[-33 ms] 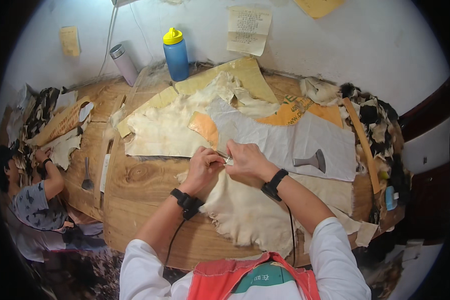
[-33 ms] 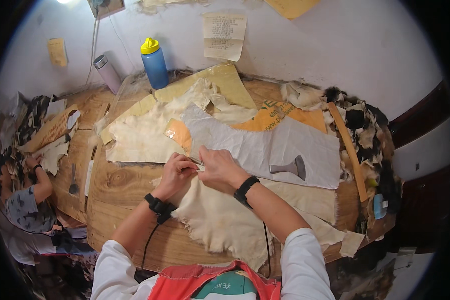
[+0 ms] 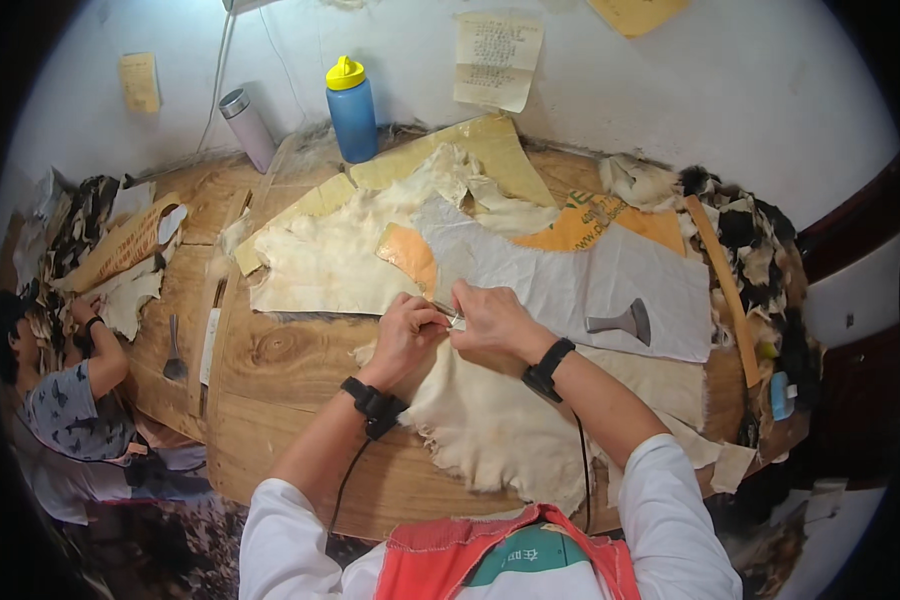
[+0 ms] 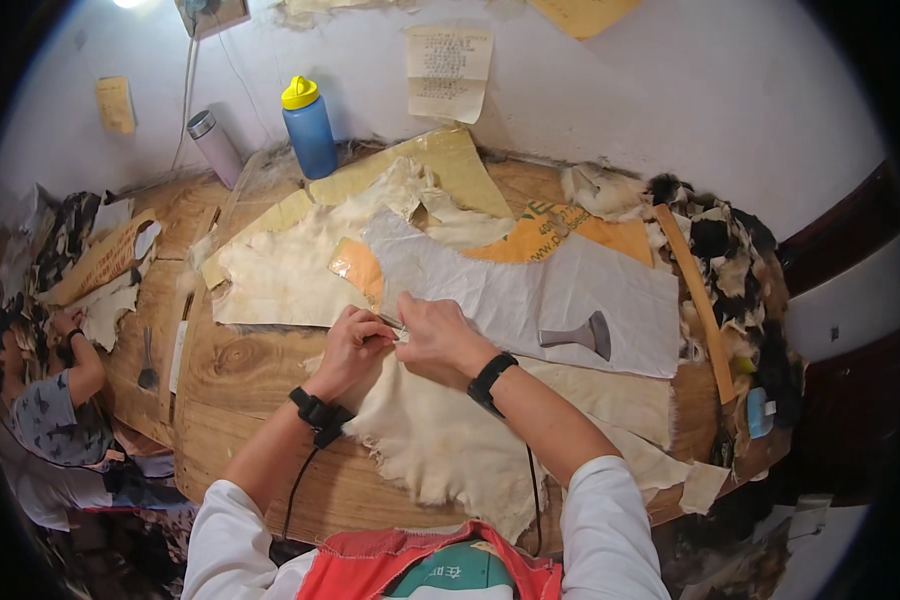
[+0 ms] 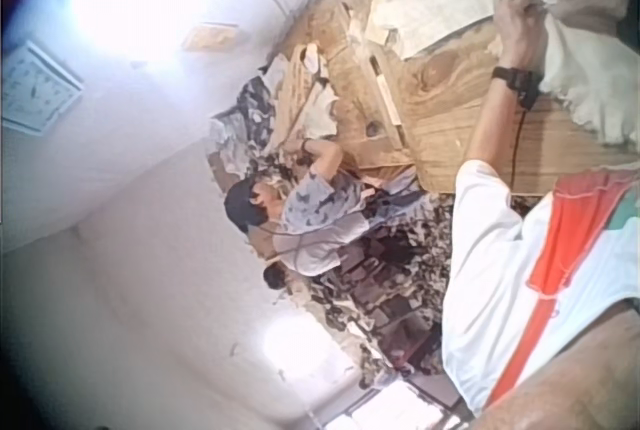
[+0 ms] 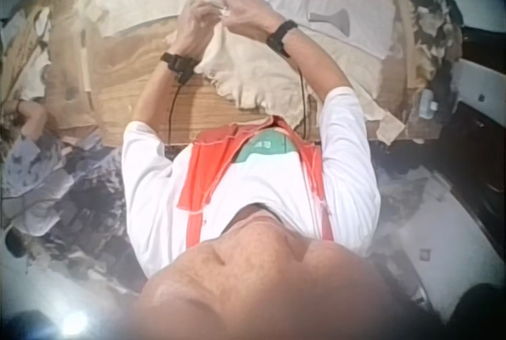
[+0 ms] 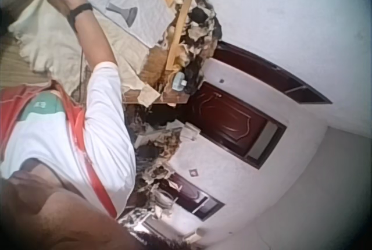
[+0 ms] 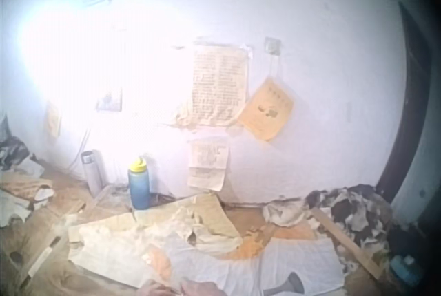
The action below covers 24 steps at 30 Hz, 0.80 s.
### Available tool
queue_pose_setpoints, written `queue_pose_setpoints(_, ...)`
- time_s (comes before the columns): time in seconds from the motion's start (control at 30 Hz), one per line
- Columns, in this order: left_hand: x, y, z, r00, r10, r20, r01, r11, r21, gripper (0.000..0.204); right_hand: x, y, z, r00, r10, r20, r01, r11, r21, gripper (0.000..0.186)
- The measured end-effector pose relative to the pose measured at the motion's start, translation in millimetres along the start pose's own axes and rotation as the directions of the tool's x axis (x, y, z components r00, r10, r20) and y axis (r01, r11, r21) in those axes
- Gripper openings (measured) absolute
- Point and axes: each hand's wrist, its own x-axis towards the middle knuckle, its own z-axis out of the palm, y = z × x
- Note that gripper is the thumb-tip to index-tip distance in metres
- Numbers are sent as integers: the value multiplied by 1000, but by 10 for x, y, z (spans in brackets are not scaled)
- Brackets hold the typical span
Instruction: Measuring, marking, and cutting leather hides at a workshop bench using patterns and hand tools.
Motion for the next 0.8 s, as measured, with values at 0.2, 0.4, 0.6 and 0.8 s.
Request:
queue_pose_setpoints(0.2,18,5,40,999,-54,-4,54,998,-22,12,-29,44,90,999,-44,-17,43,999,-8,33)
queue_pose_setpoints(0.4,14,4,16,996,-92,10,92,995,24,12,-116,-13,195,993,-115,8,115,993,3,23)
queue_pose_setpoints(0.6,15,6,14,996,-87,1,87,996,10,12,-135,-71,157,852,-474,-223,436,878,-199,9)
queue_pose_setpoints(0.8,26,-29,25,999,-32,8,32,998,51,13,-153,-160,219,746,-614,-257,586,789,-183,11)
